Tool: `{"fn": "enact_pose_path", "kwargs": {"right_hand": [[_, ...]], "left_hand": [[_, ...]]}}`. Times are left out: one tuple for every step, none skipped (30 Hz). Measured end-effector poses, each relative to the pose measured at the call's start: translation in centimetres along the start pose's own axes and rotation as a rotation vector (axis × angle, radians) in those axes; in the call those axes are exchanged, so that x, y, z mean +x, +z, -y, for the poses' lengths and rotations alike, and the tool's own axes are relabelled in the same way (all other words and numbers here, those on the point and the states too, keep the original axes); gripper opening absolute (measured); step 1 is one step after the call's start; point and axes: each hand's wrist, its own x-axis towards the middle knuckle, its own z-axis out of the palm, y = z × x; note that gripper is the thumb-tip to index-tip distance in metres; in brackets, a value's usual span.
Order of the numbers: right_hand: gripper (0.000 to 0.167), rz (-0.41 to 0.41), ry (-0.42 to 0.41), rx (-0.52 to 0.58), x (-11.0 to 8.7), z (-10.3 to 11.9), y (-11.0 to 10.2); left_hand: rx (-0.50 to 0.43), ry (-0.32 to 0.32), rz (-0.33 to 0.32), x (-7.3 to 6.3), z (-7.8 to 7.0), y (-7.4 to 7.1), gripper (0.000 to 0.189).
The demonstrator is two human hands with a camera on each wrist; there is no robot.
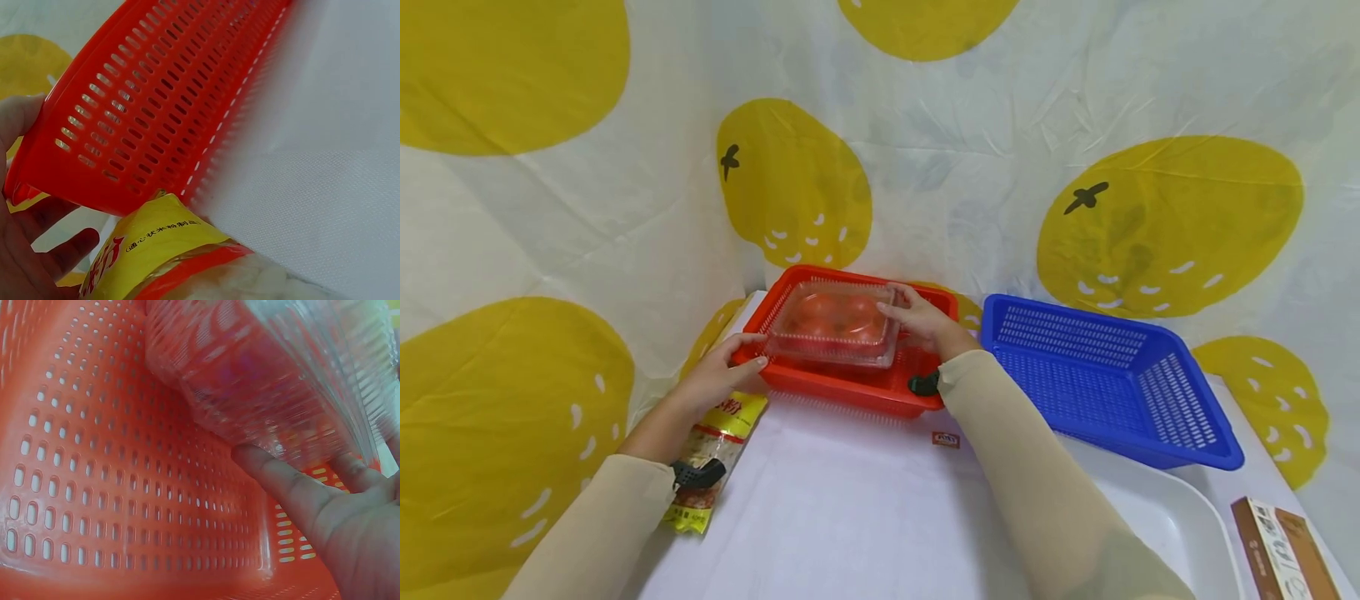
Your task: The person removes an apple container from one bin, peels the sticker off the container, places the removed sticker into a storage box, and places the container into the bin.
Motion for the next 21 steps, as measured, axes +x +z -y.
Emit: {"fn": "enact_pose_path", "kwargs": {"right_hand": [[0.078,0.002,0.004,0.000,0.03,-0.05,0.01],[0.078,0.005,0.007,-0.001,0.07,-0.11,0.01],[0.079,0.004,0.008,-0.007,0.10,-0.16,0.01],[0.079,0.000,0.013,-0.017,0.13,-0.23,0.00],[0.079,0.000,0.018,-0.020,0.18,-0.29,0.00],[0.080,-0.006,0.027,-0.027,0.19,-0.33,0.00],[0.080,-0.008,0.033,-0.032,0.24,-0.30,0.05],[0.079,-0.009,0.040,-0.036,0.25,-0.27,0.10],[0.079,-0.011,0.048,-0.040,0.25,-0.25,0.13],[0.079,-0.012,0.057,-0.039,0.25,-0.22,0.16],[0.079,-0.011,0.063,-0.037,0.23,-0.19,0.19],[0.079,-0.012,0.067,-0.037,0.22,-0.17,0.22],[0.079,-0.011,0.071,-0.038,0.20,-0.15,0.22],[0.079,-0.010,0.077,-0.039,0.17,-0.15,0.22],[0.080,-0.009,0.082,-0.039,0.17,-0.15,0.22],[0.081,-0.008,0.088,-0.036,0.20,-0.18,0.21],[0.082,-0.003,0.092,-0.032,0.24,-0.21,0.20],[0.083,0.000,0.097,-0.028,0.28,-0.25,0.18],[0.085,0.002,0.102,-0.032,0.31,-0.29,0.15],[0.085,0.003,0.103,-0.035,0.35,-0.31,0.13],[0.086,0.000,0.103,-0.039,0.36,-0.32,0.12]], "left_hand": [[0.003,-0.003,0.001,-0.02,-0.01,0.00,0.066],[0.005,-0.003,0.004,-0.03,0.00,-0.02,0.066],[0.006,-0.001,0.005,-0.01,0.00,-0.05,0.065],[0.006,0.004,0.007,0.01,0.00,-0.09,0.065],[0.010,0.006,0.009,0.04,0.01,-0.13,0.065],[0.011,0.016,0.013,0.08,0.02,-0.16,0.064],[0.012,0.022,0.013,0.07,0.03,-0.23,0.064],[0.008,0.027,0.015,0.07,0.03,-0.30,0.063],[0.008,0.031,0.015,0.07,0.02,-0.33,0.063],[0.009,0.035,0.016,0.07,0.02,-0.35,0.064],[0.011,0.038,0.018,0.06,0.02,-0.36,0.065],[0.011,0.040,0.017,0.05,0.01,-0.36,0.065],[0.009,0.041,0.017,0.02,0.00,-0.34,0.066],[0.006,0.042,0.017,-0.02,-0.02,-0.33,0.066],[0.009,0.042,0.015,-0.08,-0.02,-0.32,0.067],[0.011,0.040,0.013,-0.15,-0.03,-0.29,0.067],[0.011,0.038,0.012,-0.22,-0.04,-0.27,0.067],[0.012,0.034,0.010,-0.31,-0.06,-0.23,0.067],[0.014,0.030,0.009,-0.39,-0.09,-0.20,0.067],[0.016,0.023,0.005,-0.45,-0.08,-0.17,0.067],[0.019,0.020,0.004,-0.51,-0.09,-0.15,0.067]]}}
